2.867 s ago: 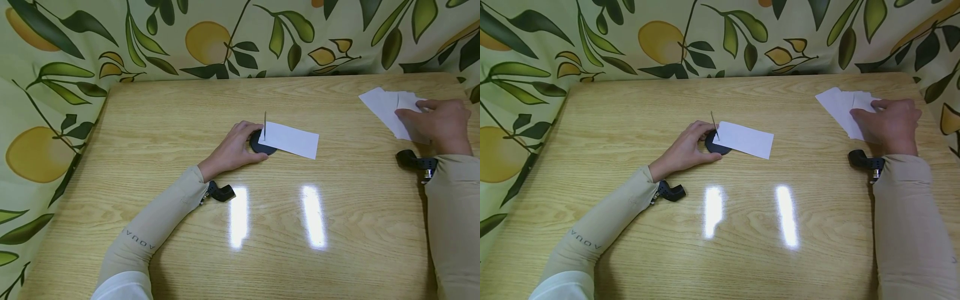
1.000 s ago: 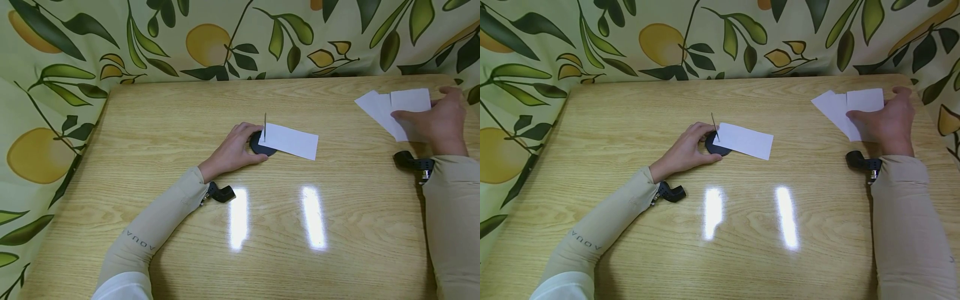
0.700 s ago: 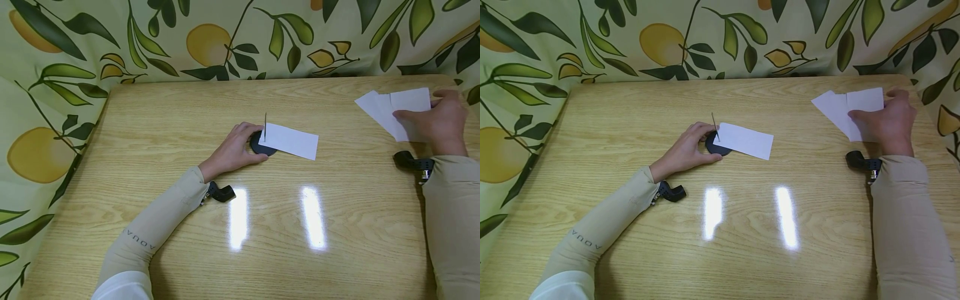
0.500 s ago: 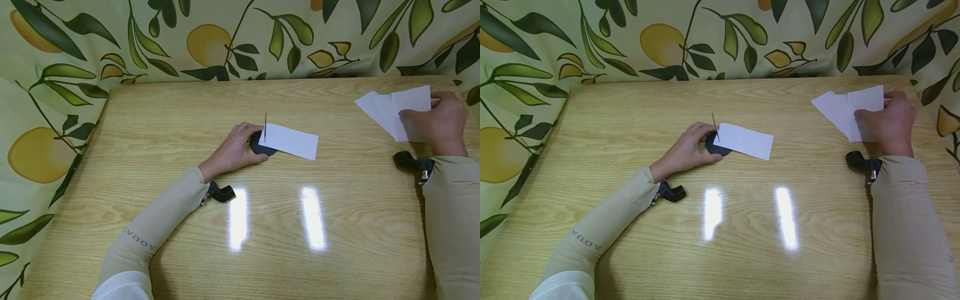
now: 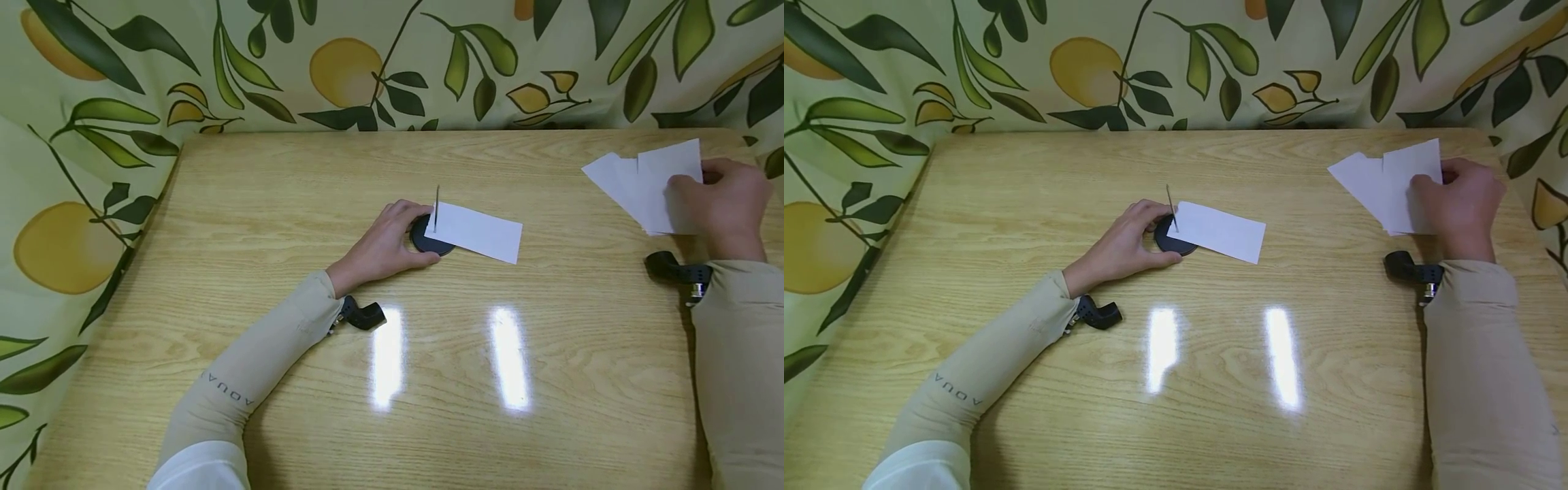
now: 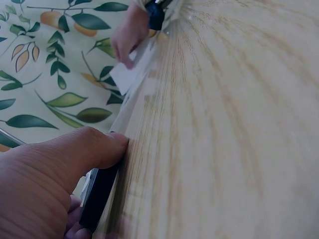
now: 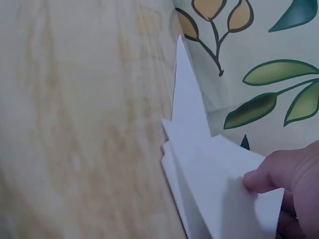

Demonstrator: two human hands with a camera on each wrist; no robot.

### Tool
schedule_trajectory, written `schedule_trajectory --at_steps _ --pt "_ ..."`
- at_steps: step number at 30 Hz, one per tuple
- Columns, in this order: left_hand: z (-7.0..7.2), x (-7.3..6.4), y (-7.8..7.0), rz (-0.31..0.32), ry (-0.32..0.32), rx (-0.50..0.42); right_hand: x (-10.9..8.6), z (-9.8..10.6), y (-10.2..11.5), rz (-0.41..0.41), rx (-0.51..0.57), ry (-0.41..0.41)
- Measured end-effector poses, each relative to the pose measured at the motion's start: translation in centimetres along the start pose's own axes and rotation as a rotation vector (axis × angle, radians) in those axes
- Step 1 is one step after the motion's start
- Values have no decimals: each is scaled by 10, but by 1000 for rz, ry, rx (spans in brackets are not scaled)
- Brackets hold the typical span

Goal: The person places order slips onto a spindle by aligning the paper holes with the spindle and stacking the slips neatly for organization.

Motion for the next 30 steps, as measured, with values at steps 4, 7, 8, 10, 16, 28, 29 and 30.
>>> schedule_trajectory --at_steps 4,7,8,10,16,28,29,30 --pt "1 1 -2 -11 -7 5 -2 2 -6 -44 80 -6" --pt "2 2 -2 -13 -7 8 -4 2 -10 -81 162 -12" --pt "1 2 -2 -13 -7 8 -4 2 -12 -96 192 -12" --pt "1 2 -2 -14 -8 8 -5 2 -12 -108 242 -17" --pt "1 2 0 -14 -9 6 -7 0 -12 -115 320 -11" --pt "0 1 0 -11 -3 6 -9 0 -8 -150 364 -2" --pt "0 1 0 -13 -3 6 -9 0 -8 -154 360 -4" --pt "0 1 0 -14 -3 6 -9 0 -8 -157 355 -6"
Point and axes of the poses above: each hand's wrist, its own x-axis towards the middle knuckle, its own z-axis out of the back of the hand, y = z × x, the point moved 8 cm from there along x, towards the middle knuckle, and after that the axes turned 1 degree about -z, right-handed, at the moved point
